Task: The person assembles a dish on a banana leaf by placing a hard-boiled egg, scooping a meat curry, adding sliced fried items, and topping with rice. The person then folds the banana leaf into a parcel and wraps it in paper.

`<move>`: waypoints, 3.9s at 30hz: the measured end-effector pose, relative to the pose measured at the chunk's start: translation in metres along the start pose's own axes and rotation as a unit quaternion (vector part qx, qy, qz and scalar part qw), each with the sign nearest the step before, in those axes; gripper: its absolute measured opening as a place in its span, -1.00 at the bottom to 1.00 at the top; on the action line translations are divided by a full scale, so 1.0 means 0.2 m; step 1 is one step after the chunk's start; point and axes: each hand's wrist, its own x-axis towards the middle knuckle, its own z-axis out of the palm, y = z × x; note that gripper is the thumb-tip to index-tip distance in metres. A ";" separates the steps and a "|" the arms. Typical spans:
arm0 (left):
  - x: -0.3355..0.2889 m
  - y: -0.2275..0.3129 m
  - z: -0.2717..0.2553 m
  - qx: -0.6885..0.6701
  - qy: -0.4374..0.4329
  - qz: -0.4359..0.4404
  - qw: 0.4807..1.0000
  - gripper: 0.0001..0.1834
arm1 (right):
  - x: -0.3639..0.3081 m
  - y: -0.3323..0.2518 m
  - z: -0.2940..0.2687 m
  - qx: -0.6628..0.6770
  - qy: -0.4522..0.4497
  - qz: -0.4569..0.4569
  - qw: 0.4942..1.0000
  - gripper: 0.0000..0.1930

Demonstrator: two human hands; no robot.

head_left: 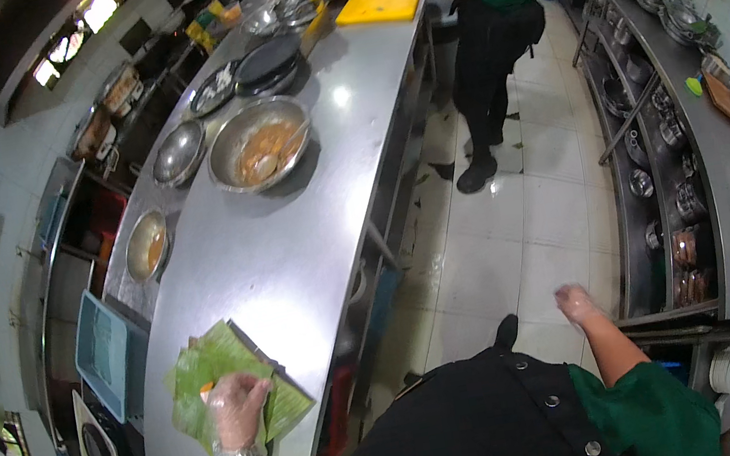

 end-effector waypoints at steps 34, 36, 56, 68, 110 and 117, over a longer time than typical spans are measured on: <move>1.65 3.04 2.90 -0.120 -0.464 0.330 0.813 -0.50 | 2.05 1.19 -2.58 -0.039 0.284 0.228 0.931 -0.49; 1.72 3.11 3.01 -0.229 -0.465 0.273 0.810 -0.52 | 2.07 1.50 -2.81 -0.042 0.388 0.281 0.877 -0.44; 2.14 2.43 3.83 0.211 -0.405 -0.227 0.860 -0.60 | 4.26 2.19 -3.96 0.732 0.412 0.045 0.541 -0.65; 3.65 3.08 4.35 0.166 -0.460 -0.254 0.834 -0.42 | 5.75 0.87 -4.20 0.921 0.052 0.041 0.385 -0.45; 9.06 5.61 4.41 -0.040 -0.024 0.058 0.997 -0.73 | 10.23 0.35 -5.17 0.146 0.028 0.192 0.970 -0.38; 9.87 5.61 4.45 0.017 -0.167 0.030 0.985 -0.70 | 11.34 0.05 -5.12 0.189 -0.021 0.197 0.962 -0.37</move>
